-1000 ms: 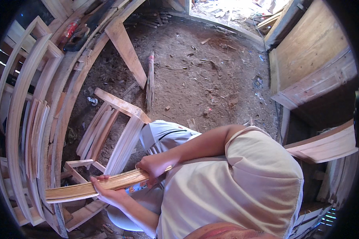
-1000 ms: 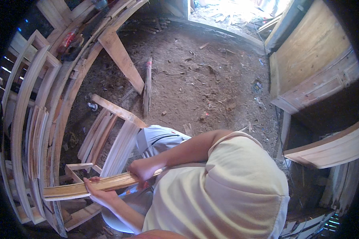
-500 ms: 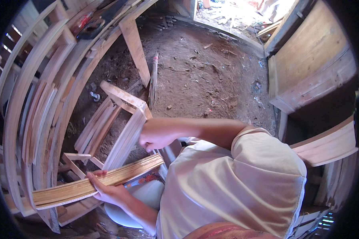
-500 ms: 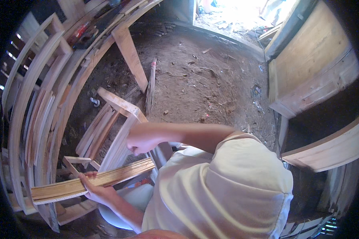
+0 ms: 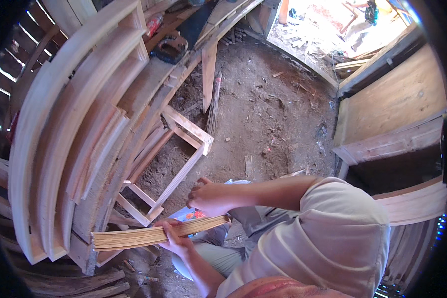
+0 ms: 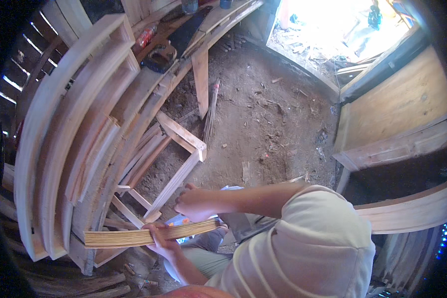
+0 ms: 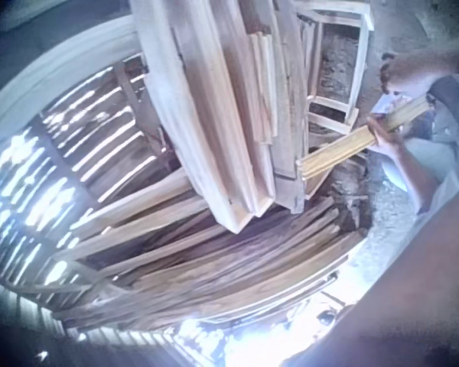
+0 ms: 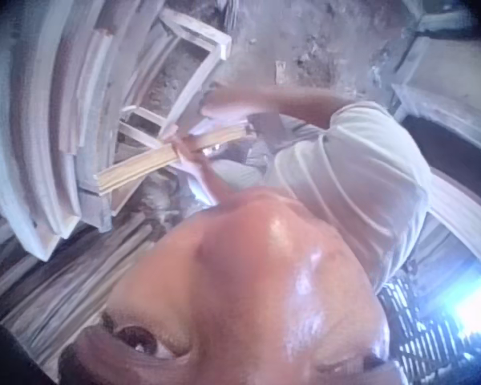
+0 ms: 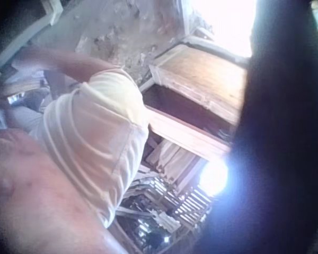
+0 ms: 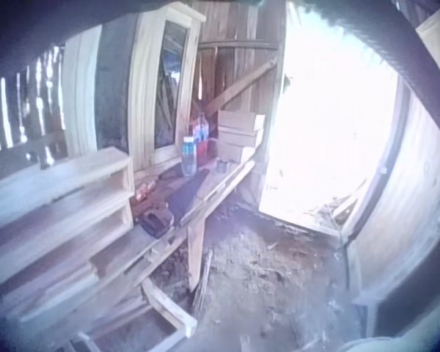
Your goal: The person sits on the ground and arranges thin wooden slats into a rectangular frame structure. They repeatedly pick up slats, place them into the frame, and adjust their positions to fit. The person then gathers the slats and stands up to walk through the workshop.
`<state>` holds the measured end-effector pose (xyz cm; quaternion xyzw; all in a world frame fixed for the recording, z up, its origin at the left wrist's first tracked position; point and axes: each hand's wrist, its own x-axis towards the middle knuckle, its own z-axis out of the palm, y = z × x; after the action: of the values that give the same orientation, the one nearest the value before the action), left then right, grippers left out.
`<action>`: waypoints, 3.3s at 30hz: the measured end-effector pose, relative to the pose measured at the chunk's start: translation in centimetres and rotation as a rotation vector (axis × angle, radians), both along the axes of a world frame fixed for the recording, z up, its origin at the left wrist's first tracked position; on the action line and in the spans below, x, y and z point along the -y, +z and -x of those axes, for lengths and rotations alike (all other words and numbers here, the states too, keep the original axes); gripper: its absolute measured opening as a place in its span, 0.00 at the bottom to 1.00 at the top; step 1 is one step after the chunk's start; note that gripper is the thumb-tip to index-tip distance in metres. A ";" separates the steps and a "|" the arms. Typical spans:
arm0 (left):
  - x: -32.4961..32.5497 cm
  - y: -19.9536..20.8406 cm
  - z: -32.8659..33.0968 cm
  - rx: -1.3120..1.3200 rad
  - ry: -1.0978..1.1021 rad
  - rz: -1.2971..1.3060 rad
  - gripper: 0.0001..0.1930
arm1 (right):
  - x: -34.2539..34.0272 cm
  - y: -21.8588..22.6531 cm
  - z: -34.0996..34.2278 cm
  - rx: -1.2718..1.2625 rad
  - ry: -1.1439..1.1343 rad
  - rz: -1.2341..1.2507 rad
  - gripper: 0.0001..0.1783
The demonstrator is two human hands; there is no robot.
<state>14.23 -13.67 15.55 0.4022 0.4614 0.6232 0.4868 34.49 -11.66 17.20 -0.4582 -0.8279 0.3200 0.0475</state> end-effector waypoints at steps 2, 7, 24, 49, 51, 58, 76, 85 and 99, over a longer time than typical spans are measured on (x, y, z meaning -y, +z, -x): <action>0.3 0.6 0.2 -0.097 0.066 0.037 0.08 | 1.4 2.4 -1.5 -0.018 -0.043 0.048 0.12; 1.4 7.7 -1.4 -0.335 0.162 0.108 0.07 | 7.3 6.4 -9.6 0.181 -0.176 0.154 0.13; 3.0 29.9 -5.3 -1.176 -0.462 -0.228 0.17 | 48.6 -4.6 -40.3 0.188 -1.480 0.927 0.15; -6.9 19.3 -2.5 -1.745 -1.738 0.134 0.15 | 60.2 7.5 48.1 -1.129 -2.882 1.174 0.28; -5.6 20.3 -6.2 -1.733 -1.773 0.076 0.15 | 59.1 7.2 50.9 -1.200 -2.871 1.239 0.27; 7.6 22.0 -17.3 -1.574 -1.868 -0.193 0.15 | 59.4 4.4 47.8 -1.140 -2.775 0.863 0.22; 55.0 32.6 -17.2 -1.404 -2.338 -2.183 0.19 | 69.6 28.0 13.5 -0.113 -2.218 0.362 0.19; 55.3 32.5 -17.8 -1.148 -2.662 -2.308 0.28 | 67.4 30.5 17.3 -0.284 -2.511 0.468 0.12; 48.2 33.7 -37.2 -1.233 -3.312 -1.741 0.39 | 62.2 33.4 13.7 0.289 -2.626 0.571 0.09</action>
<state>51.45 -61.82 49.25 -0.5790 0.6042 0.5474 0.0033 20.80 -73.83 50.64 -0.9280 0.3153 0.1474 0.1330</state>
